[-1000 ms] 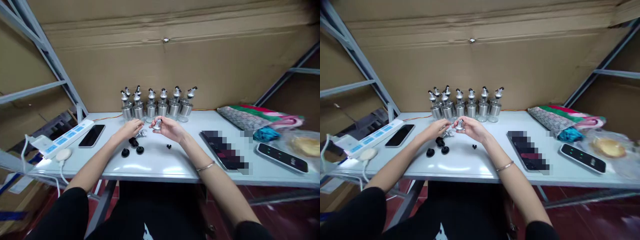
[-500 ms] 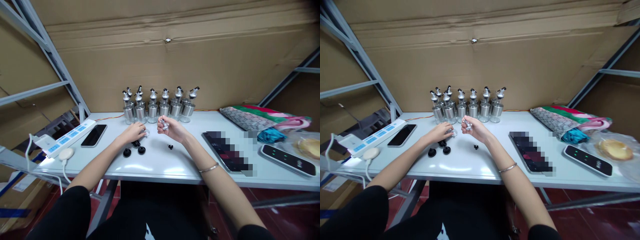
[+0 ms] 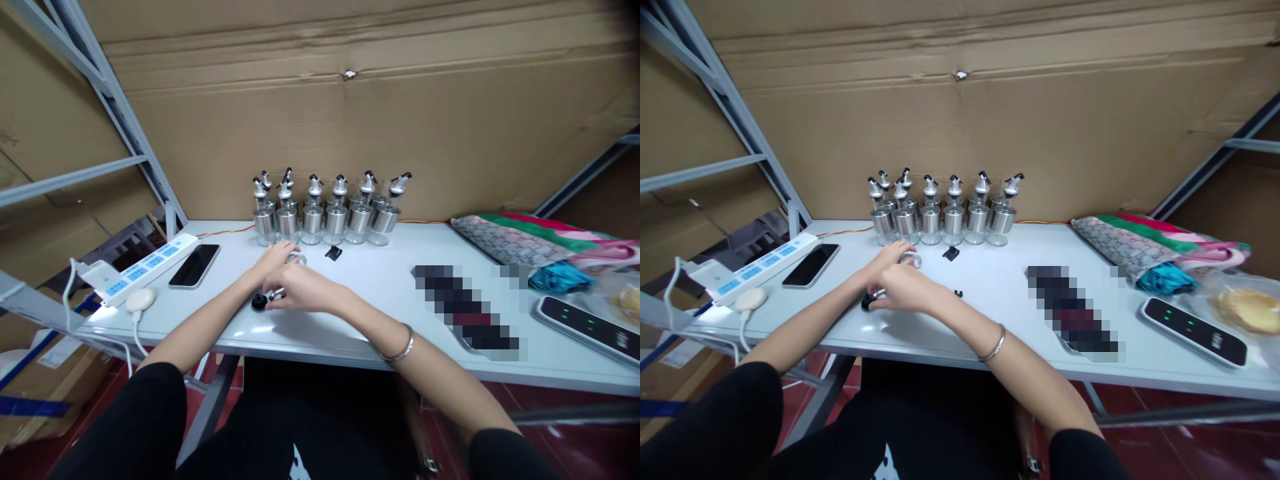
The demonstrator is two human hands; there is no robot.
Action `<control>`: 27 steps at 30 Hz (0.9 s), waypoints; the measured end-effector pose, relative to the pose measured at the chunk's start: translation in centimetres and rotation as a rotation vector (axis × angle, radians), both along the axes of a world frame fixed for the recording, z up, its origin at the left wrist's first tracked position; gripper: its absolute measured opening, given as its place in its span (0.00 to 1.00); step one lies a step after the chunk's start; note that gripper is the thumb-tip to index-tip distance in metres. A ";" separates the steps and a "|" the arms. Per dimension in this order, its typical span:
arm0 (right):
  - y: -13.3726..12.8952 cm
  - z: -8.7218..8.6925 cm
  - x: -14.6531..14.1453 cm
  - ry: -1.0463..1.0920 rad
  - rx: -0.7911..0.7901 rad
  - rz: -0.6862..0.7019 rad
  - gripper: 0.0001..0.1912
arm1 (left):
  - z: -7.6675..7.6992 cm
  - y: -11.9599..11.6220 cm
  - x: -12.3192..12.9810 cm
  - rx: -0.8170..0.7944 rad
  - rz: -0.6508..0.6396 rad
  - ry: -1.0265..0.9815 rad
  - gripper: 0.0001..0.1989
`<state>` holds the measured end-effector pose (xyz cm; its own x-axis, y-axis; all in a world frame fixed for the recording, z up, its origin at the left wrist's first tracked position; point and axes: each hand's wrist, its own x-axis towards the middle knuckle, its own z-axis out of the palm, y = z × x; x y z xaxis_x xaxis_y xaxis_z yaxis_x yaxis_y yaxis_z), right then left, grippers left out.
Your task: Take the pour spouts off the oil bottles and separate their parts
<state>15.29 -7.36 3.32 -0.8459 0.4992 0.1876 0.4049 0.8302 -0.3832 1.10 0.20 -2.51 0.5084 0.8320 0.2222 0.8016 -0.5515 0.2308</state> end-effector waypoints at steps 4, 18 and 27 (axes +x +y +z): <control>-1.1 -1.4 -2.3 -0.135 0.251 0.030 0.13 | -0.8 0.4 0.2 -0.027 0.040 -0.125 0.15; 3.2 -0.3 2.6 0.191 -0.096 -0.154 0.05 | 1.3 -0.9 0.0 0.017 0.045 -0.123 0.21; 2.7 -3.1 0.5 0.019 -0.013 -0.247 0.10 | 1.0 -0.9 0.4 0.139 0.187 -0.368 0.17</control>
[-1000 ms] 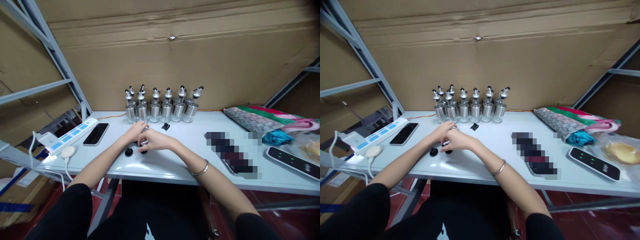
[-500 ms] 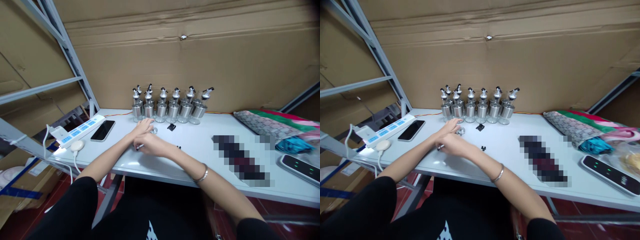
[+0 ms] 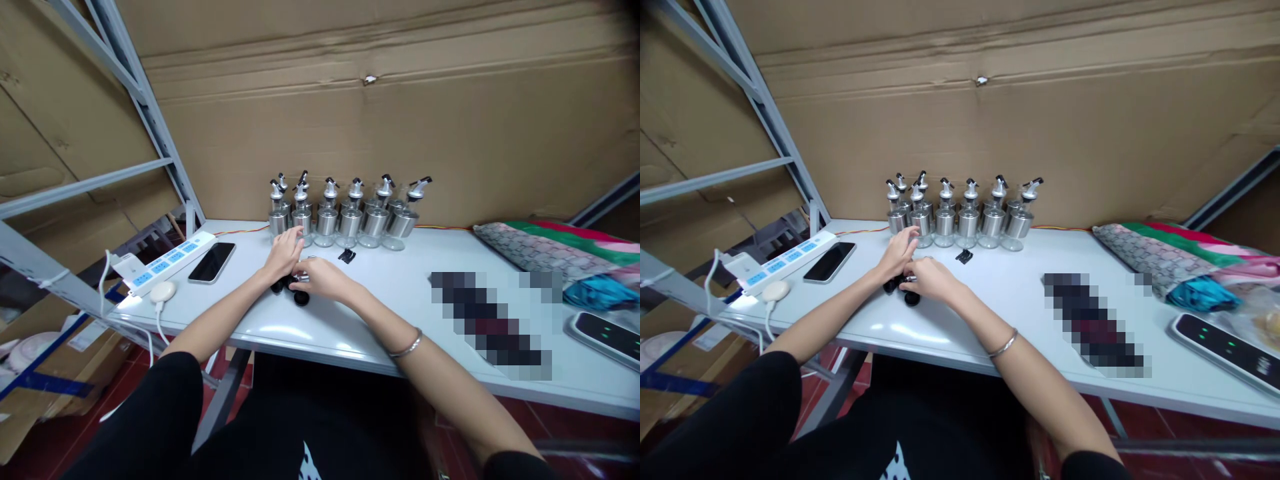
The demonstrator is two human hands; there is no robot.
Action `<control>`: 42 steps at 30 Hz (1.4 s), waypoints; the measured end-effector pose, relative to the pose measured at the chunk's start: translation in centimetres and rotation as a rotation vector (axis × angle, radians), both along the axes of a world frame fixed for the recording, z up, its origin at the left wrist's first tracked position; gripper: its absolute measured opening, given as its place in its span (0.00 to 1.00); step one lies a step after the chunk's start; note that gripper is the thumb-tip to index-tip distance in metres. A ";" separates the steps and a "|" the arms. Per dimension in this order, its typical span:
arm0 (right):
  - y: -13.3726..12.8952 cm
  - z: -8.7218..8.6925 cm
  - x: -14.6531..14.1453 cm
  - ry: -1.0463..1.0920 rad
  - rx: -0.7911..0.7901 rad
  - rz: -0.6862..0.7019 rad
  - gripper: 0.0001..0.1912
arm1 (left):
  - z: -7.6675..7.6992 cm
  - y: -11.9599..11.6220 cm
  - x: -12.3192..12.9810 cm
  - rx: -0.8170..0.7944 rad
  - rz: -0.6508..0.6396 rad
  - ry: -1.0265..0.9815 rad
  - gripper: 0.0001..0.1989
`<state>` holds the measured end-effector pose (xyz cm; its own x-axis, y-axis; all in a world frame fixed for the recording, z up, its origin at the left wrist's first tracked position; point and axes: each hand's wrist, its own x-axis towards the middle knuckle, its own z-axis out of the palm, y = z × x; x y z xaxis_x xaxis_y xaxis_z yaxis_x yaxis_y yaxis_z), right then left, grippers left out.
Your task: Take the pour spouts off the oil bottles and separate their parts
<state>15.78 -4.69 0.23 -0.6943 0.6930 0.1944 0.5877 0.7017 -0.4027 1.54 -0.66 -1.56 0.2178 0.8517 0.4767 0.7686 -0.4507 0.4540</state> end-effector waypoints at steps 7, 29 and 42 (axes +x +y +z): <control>0.5 0.4 0.8 0.127 -0.050 0.097 0.11 | 0.7 0.0 -0.3 0.097 0.035 -0.075 0.17; 0.7 0.6 -1.5 -0.005 0.128 0.124 0.14 | 1.5 0.8 -1.8 0.221 0.135 -0.050 0.14; 1.1 2.2 -1.0 0.338 -0.052 0.179 0.07 | 1.8 0.7 -2.2 0.255 0.133 -0.020 0.15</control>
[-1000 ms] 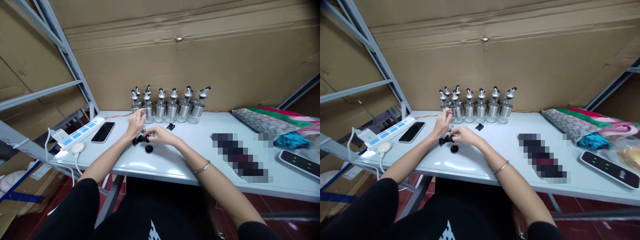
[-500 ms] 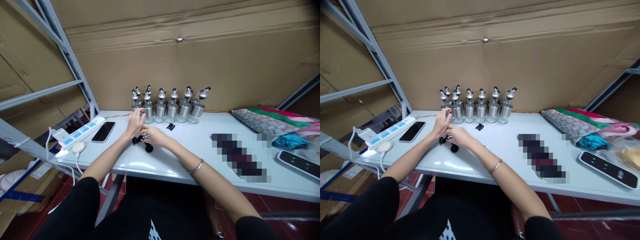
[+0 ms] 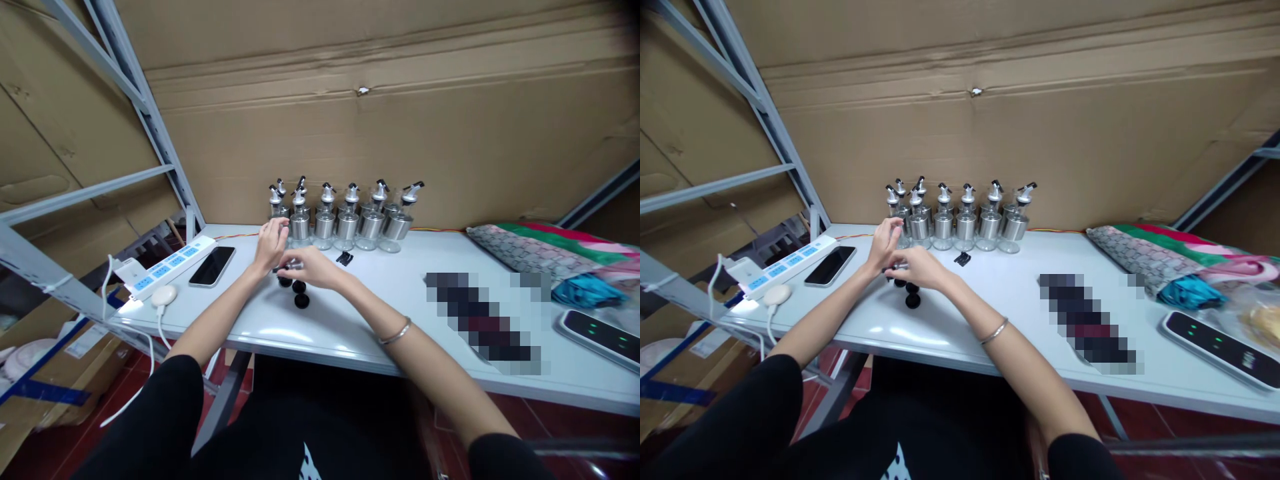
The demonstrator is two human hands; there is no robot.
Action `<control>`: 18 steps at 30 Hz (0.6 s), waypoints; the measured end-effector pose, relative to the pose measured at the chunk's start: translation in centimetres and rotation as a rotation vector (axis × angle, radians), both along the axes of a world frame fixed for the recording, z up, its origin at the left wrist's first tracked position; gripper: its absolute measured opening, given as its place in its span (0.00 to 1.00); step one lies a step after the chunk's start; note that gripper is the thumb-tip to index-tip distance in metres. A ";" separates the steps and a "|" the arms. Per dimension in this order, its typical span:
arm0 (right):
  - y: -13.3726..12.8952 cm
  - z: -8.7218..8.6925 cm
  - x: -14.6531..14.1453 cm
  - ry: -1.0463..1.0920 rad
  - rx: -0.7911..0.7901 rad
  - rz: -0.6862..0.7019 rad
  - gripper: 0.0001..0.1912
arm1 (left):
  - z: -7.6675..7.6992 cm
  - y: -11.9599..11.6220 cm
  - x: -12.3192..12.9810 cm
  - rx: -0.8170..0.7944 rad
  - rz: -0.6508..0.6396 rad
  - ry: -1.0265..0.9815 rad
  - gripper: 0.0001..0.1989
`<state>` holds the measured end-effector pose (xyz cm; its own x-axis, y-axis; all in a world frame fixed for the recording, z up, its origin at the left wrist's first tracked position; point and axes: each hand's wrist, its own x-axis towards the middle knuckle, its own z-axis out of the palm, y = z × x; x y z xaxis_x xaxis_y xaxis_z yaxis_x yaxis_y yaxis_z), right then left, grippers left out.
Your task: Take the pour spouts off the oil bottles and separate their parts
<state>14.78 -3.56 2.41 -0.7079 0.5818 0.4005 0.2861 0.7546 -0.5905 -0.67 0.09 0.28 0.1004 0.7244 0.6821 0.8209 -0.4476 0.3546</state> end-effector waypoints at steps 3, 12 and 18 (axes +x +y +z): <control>0.9 0.1 2.8 0.191 -0.239 -0.145 0.11 | -0.1 -0.6 0.6 0.047 -0.138 0.057 0.15; 1.4 -1.2 6.2 0.455 -0.724 -0.123 0.18 | -0.5 -3.1 3.1 0.080 -0.446 0.280 0.17; 1.4 -0.8 6.2 0.529 -0.665 -0.201 0.18 | -0.5 -3.1 3.0 0.325 -0.440 0.229 0.16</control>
